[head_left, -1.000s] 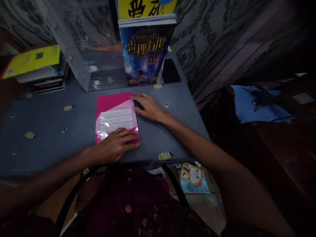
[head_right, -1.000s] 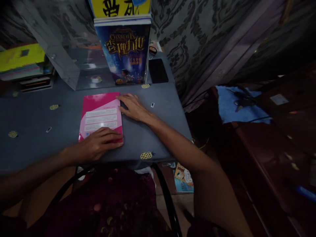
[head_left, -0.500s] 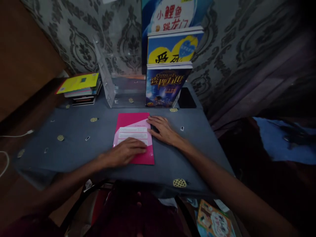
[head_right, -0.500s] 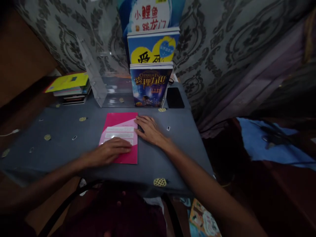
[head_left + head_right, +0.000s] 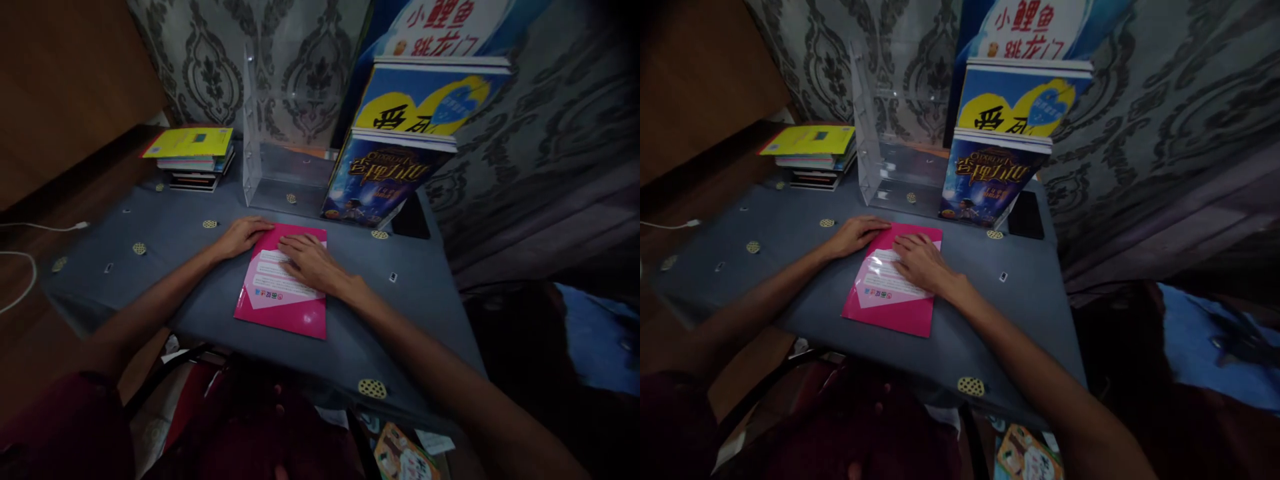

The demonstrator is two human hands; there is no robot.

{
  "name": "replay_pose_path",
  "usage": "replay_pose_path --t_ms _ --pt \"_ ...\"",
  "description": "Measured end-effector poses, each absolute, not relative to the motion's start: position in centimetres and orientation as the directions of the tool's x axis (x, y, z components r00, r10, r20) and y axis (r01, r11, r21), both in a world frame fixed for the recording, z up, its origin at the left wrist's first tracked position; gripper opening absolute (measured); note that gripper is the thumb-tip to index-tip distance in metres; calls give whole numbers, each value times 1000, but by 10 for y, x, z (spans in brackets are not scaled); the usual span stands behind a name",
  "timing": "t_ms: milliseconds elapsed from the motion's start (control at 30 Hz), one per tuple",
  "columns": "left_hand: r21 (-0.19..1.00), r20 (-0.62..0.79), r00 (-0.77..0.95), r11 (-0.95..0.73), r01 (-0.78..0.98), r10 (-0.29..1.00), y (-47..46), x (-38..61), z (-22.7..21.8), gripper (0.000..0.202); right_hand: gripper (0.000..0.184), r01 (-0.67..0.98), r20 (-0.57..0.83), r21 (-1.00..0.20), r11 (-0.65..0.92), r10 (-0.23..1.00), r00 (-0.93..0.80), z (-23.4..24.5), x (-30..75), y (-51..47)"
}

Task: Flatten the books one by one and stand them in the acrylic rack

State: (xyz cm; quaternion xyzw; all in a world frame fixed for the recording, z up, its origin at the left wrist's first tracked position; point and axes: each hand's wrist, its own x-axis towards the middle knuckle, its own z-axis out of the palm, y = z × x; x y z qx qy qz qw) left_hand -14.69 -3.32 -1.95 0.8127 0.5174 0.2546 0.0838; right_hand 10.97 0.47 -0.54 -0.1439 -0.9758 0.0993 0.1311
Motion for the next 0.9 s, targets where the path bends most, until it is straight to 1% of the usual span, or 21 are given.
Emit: replay_pose_path --t_ms 67,167,333,467,600,800,900 --pt "411 324 334 -450 793 885 -35 -146 -21 34 40 201 228 -223 954 252 -941 -3 86 -2" --pt "426 330 341 -461 778 880 -35 -147 -22 34 41 176 224 -235 956 229 -947 -2 69 -18" --pt "430 345 351 -479 765 870 -33 -147 -23 35 36 51 232 -335 941 134 -963 -4 85 -61" --pt "424 321 344 -458 781 883 -34 -146 -22 36 36 -20 241 -349 937 69 -968 -4 102 -91" --pt "407 315 342 -451 794 885 -36 -145 -21 37 35 -39 245 -301 953 38 -969 -6 109 -100" --pt "345 347 336 -453 822 875 -37 -143 -21 36 36 -68 258 -154 986 -26 -966 -8 111 -94" --pt "312 349 340 -450 837 873 -34 -142 -20 37 35 -53 250 -123 991 -21 -968 -6 110 -87"
